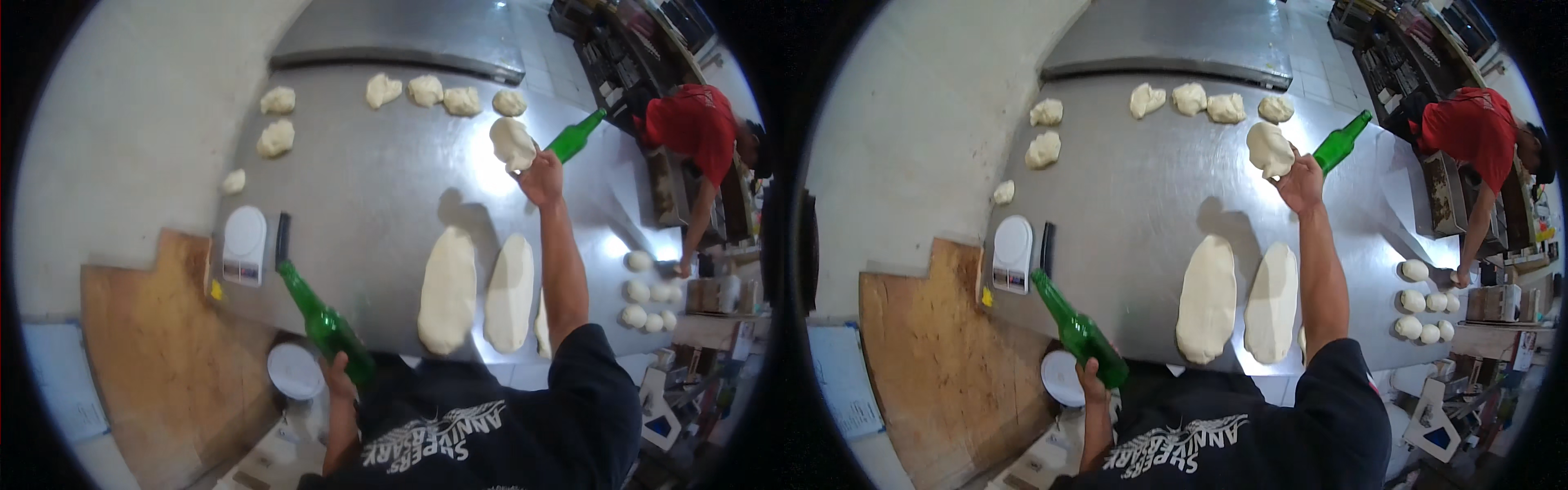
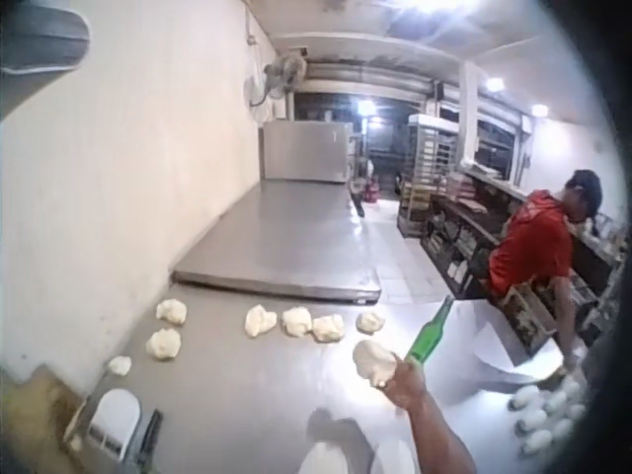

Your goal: The person shapes portions of dough by hand on a metal table and uses a green glass bottle to roll them into flat oval pieces.

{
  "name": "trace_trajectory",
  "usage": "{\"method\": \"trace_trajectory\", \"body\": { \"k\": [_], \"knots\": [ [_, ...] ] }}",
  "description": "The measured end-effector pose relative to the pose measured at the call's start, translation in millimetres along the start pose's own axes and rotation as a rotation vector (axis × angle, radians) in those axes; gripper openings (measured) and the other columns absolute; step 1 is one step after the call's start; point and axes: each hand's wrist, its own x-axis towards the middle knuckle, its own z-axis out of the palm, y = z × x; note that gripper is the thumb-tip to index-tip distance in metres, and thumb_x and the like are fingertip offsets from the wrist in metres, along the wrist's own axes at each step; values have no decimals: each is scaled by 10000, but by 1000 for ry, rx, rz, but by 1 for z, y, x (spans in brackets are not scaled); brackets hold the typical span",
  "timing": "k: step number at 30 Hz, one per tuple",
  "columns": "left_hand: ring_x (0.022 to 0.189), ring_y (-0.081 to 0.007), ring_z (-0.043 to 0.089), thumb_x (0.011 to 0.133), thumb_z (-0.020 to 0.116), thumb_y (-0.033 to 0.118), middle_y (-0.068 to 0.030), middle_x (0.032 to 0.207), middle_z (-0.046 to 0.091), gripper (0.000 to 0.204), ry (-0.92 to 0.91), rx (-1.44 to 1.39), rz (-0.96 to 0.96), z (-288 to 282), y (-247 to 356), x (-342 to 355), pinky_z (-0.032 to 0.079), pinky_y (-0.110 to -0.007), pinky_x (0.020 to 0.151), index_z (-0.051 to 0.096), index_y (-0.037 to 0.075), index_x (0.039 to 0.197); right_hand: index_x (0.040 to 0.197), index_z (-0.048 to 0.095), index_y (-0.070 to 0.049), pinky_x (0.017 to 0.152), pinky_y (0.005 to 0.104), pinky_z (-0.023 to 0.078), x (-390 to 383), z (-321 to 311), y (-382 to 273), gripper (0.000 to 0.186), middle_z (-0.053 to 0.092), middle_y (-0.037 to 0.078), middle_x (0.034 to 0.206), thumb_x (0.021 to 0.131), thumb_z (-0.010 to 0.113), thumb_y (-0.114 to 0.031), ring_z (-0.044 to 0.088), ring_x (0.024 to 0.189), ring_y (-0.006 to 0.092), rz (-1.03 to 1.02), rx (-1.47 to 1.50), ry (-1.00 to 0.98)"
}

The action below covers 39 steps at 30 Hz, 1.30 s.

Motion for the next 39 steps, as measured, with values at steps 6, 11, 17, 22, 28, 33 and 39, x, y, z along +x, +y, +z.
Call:
{"method": "trace_trajectory", "body": {
  "k": [6, 11, 17, 22, 28, 33, 39],
  "knots": [
    [1063, -283, 752, 909, 858, 485, -160, 1222, 737, 791, -243, -30, -159, -1, 0, 22, 618, -421, 946, 573, -14, 1452, 1625, 451, -124, 1182, 702, 441, -128, 113, 95, 660, 560, 135, 1569, 1039, 604, -386, 568, 1410, 377, -20, 541, 123],
    [1003, -215, 728, 900, 868, 499, -109, 1155, 742, 719, -398, 221, -18, -41, 41, 66, 588, -360, 893, 647, -14, 1354, 1517, 559, -70, 1133, 507, 550, -175, 231, 140, 581, 649, 138, 1455, 959, 721, -89, 671, 1271, 346, -22, -85, 404],
    [1000, -171, 712, 877, 909, 267, -73, 1138, 761, 568, -453, 365, 37, -56, 93, 105, 568, -323, 907, 698, -25, 1316, 1455, 626, -36, 1221, 518, 438, -204, 313, 208, 672, 639, 232, 1478, 798, 745, 42, 545, 1459, 454, -847, -1394, 372],
    [1009, -203, 735, 840, 948, 331, -98, 1135, 785, 632, -585, 544, 83, -16, 101, 141, 587, -353, 893, 708, -6, 1318, 1483, 629, -91, 1213, 517, 439, -220, 270, 330, 619, 556, 216, 1580, 889, 792, -156, 490, 1492, 470, -383, -1944, 193],
    [1069, -279, 752, 760, 964, 472, -117, 1184, 791, 772, -779, 1284, 378, 59, 108, 159, 563, -428, 1008, 702, 87, 1376, 1300, 724, -78, 1159, 566, 409, -250, 280, 263, 369, 649, 179, 1434, 948, 777, -175, 560, 1377, 433, -112, -1225, 314],
    [1457, -348, 463, 796, 864, 559, -72, 1560, 561, 741, -826, 1509, 993, 40, 32, 169, 302, -643, 1221, 696, 221, 1434, 1302, 728, -135, 1159, 561, 380, -216, 257, 280, 350, 647, 131, 1390, 957, 730, -191, 565, 1345, 365, -519, -1739, 384],
    [1355, -351, 551, 970, 721, 381, -88, 1486, 615, 533, -824, 1400, 890, 60, 1, 195, 424, -556, 1164, 687, 167, 1457, 1262, 756, -174, 1024, 501, 423, -175, 210, 306, 314, 688, 74, 1244, 978, 657, -265, 633, 1168, 290, -320, -1792, 476]
  ]
}}
